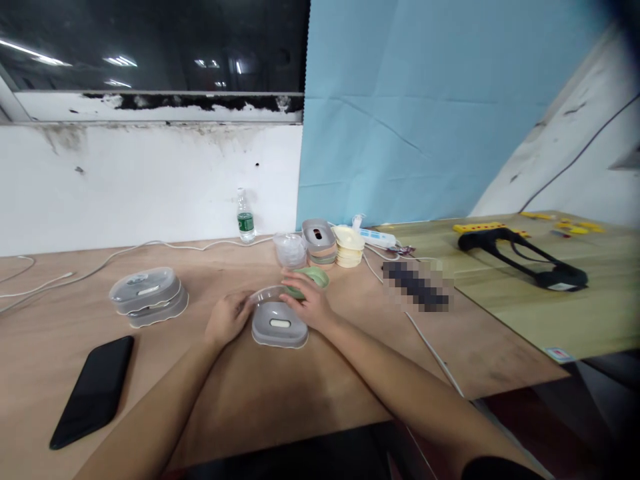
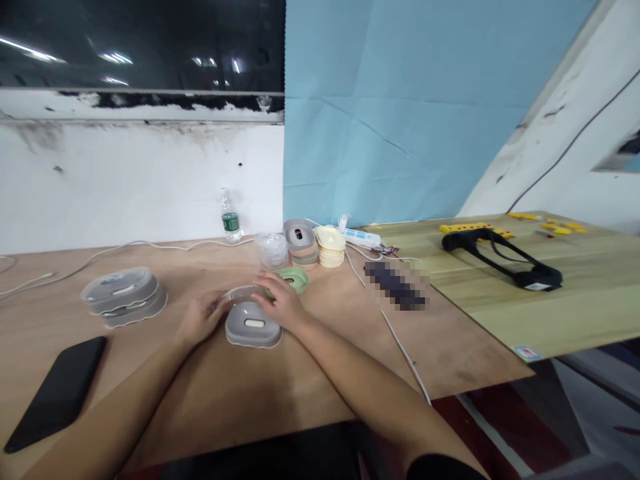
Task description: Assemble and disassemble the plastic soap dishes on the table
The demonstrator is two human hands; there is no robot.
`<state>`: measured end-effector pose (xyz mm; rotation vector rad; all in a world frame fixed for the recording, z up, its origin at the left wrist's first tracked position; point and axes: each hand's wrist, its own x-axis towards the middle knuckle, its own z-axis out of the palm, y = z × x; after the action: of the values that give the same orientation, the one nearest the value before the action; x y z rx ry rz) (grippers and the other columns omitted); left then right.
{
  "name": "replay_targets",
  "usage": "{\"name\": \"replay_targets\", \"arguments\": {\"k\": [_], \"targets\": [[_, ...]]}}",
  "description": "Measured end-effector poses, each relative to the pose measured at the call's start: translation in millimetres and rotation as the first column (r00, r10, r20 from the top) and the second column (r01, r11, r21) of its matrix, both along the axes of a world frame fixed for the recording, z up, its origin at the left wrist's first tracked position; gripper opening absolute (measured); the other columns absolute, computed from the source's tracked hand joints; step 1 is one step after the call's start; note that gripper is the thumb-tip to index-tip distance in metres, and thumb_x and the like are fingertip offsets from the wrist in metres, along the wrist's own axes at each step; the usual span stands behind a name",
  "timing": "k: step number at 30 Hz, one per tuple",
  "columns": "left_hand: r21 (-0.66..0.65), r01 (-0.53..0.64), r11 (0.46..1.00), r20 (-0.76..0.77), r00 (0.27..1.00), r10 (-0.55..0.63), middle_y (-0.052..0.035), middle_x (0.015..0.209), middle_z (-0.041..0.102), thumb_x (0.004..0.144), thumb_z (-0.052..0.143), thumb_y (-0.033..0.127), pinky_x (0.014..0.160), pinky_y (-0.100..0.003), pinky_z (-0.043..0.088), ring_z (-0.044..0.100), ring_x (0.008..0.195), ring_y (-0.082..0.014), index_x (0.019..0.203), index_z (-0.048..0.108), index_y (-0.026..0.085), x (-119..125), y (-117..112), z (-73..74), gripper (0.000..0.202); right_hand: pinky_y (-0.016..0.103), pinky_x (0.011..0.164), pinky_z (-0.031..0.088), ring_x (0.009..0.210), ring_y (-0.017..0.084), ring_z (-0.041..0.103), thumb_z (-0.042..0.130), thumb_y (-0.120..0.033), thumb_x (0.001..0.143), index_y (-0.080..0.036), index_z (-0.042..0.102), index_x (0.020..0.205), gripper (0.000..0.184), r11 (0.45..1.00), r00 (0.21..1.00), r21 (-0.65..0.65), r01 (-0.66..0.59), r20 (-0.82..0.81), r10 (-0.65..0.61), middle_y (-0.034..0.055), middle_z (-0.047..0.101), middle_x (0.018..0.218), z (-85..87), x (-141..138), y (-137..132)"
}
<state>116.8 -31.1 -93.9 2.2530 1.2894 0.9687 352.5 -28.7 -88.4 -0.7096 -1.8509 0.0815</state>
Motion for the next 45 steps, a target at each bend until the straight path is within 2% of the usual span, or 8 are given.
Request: {"name": "replay_targets", "arguments": {"k": [3, 6, 9, 16, 21, 26, 36, 45], "targets": [[-0.042, -0.235, 0.971, 0.257, 0.937, 0.238, -0.0088, 0.092, 0.070, 0.089, 0.045, 0.045, 0.074, -0.032, 0.049, 0.066, 0.080, -0.0217, 0.096, 0.066, 0.017, -2, 6, -2.5, 0.035, 0.040, 0.091, 0.048, 0.107, 0.021, 0.058, 0.063, -0.026, 0.082, -0.023, 0.062, 0.106, 0.024, 0.983, 0.992, 0.179, 0.050, 0.101, -0.069, 0.0087, 0.062, 0.116, 6.1, -1, -3], [-0.193, -0.289, 0.938, 0.568, 0.746, 0.347, -0.0091, 0.092, 0.069, 0.083, 0.054, 0.045, 0.069, -0.032, 0.051, 0.066, 0.077, -0.0208, 0.109, 0.059, 0.014, -3, 13, -2.4, 0.041, 0.031, 0.082, 0.050, 0.094, 0.016, 0.061, 0.056, -0.025, 0.086, -0.023, 0.062, 0.103, 0.018, 0.969, 0.957, 0.244, -0.043, 0.289, -0.031, 0.0055, 0.065, 0.105, 19.7, -12, -5], [-0.331, -0.204, 0.921, 0.719, 0.578, 0.386, -0.0072, 0.092, 0.068, 0.076, 0.063, 0.042, 0.071, -0.032, 0.052, 0.065, 0.079, -0.0196, 0.122, 0.051, 0.014, 1, 14, 0.4, 0.055, 0.026, 0.075, 0.050, 0.094, 0.015, 0.060, 0.051, -0.032, 0.090, -0.023, 0.057, 0.114, 0.027, 0.986, 0.856, 0.134, -0.100, 0.517, 0.017, 0.0048, 0.062, 0.113, 33.7, -33, -5], [-0.380, 0.102, 0.919, 0.836, 0.463, 0.294, -0.0096, 0.103, 0.067, 0.077, 0.061, 0.052, 0.073, -0.033, 0.051, 0.066, 0.084, -0.0205, 0.135, 0.040, 0.016, 5, 9, -1.3, 0.072, 0.027, 0.074, 0.044, 0.085, 0.015, 0.059, 0.046, -0.032, 0.094, -0.021, 0.062, 0.096, 0.020, 0.987, 0.759, 0.144, -0.076, 0.650, -0.037, 0.0030, 0.066, 0.094, 43.5, -62, 14], [-0.266, 0.129, 0.955, 0.731, 0.673, 0.113, -0.0128, 0.103, 0.068, 0.089, 0.037, 0.058, 0.085, -0.040, 0.046, 0.064, 0.095, -0.0237, 0.142, 0.030, 0.014, 0, 7, -9.4, 0.069, 0.027, 0.077, 0.042, 0.087, 0.016, 0.058, 0.042, -0.031, 0.095, -0.019, 0.063, 0.097, 0.024, 0.978, 0.837, 0.131, 0.162, 0.507, -0.207, 0.0055, 0.066, 0.093, 63.0, -36, 48], [-0.071, 0.195, 0.978, 0.256, 0.951, -0.171, -0.0132, 0.127, 0.056, 0.087, 0.050, 0.048, 0.101, -0.043, 0.037, 0.052, 0.117, -0.0255, 0.137, 0.040, 0.018, 1, -5, -11.7, 0.059, 0.028, 0.080, 0.042, 0.092, 0.018, 0.059, 0.044, -0.027, 0.094, -0.019, 0.064, 0.100, 0.022, 0.905, 0.772, -0.019, 0.424, 0.531, -0.350, 0.0071, 0.067, 0.098, 73.6, -5, 90], [0.001, 0.326, 0.946, -0.185, 0.929, -0.320, -0.0137, 0.136, 0.048, 0.063, 0.067, 0.066, 0.103, -0.045, 0.036, 0.047, 0.122, -0.0317, 0.138, 0.038, 0.019, 5, -11, -8.2, 0.093, 0.030, 0.079, 0.042, 0.099, 0.021, 0.060, 0.041, -0.038, 0.093, -0.023, 0.063, 0.111, 0.032, 0.769, 0.654, -0.111, 0.630, 0.609, -0.449, 0.0060, 0.068, 0.108, 78.6, 0, 97], [-0.092, 0.298, 0.950, -0.007, 0.954, -0.300, -0.0119, 0.132, 0.053, 0.054, 0.078, 0.058, 0.100, -0.046, 0.038, 0.051, 0.118, -0.0353, 0.133, 0.047, 0.025, 7, -13, -6.6, 0.091, 0.032, 0.079, 0.044, 0.092, 0.022, 0.062, 0.055, -0.044, 0.085, -0.020, 0.067, 0.103, 0.033, 0.831, 0.768, -0.084, 0.550, 0.443, -0.463, 0.0073, 0.069, 0.102, 82.6, 1, 101]]}}
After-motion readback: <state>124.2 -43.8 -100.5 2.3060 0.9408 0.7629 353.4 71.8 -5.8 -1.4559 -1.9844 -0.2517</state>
